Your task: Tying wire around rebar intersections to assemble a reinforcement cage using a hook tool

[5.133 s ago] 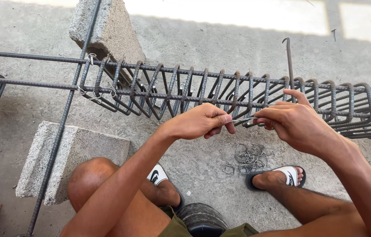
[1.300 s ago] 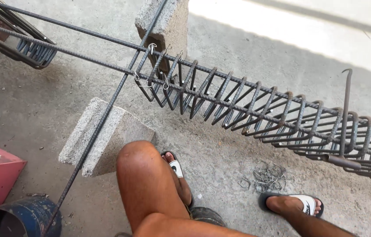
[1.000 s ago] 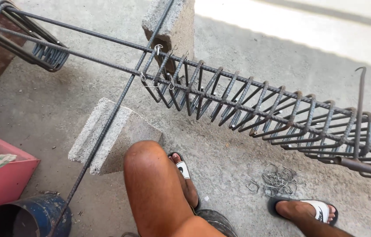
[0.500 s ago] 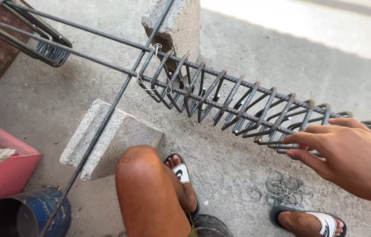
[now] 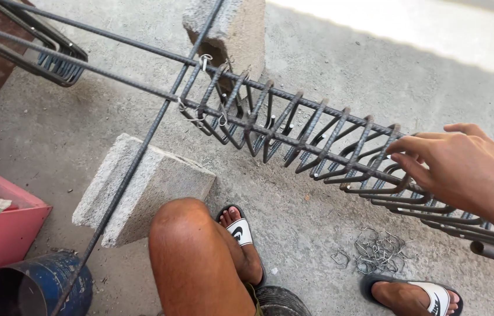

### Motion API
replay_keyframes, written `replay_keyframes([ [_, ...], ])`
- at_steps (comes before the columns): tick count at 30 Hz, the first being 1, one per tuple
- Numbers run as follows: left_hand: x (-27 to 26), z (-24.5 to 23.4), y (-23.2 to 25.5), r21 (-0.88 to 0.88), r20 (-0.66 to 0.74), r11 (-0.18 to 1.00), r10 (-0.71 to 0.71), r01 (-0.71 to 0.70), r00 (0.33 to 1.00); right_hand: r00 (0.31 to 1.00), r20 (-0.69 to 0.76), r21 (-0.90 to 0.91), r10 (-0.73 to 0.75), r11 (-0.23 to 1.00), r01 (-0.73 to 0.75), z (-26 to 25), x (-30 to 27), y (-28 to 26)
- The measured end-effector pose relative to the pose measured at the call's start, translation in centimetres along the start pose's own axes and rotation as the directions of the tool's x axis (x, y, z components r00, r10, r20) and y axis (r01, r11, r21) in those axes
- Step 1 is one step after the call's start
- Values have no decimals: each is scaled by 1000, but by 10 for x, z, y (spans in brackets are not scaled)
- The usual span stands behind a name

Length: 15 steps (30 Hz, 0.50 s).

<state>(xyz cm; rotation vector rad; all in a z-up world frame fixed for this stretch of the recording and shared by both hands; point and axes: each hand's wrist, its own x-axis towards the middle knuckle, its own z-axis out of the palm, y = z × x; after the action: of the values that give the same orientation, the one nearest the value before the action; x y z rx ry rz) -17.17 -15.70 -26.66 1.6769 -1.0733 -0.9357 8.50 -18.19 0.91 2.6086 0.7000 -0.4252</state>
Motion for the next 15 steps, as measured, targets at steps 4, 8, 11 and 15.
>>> replay_keyframes([
  [4,-15,7,-4,-4,-16,1000,-8,8,1000,1000,-22,-38,0,999,0,-3,1,-10],
  [8,-28,10,-4,-6,-17,1000,-7,7,1000,998,-50,-49,-30,998,27,-5,-2,-17],
  [11,-34,15,-6,-8,-15,1000,-6,6,1000,999,-25,-65,-24,998,22,-4,-4,-19],
  [15,-45,16,-12,-10,-3,1000,-18,18,1000,1000,-11,-74,12,997,-13,0,-2,-19],
])
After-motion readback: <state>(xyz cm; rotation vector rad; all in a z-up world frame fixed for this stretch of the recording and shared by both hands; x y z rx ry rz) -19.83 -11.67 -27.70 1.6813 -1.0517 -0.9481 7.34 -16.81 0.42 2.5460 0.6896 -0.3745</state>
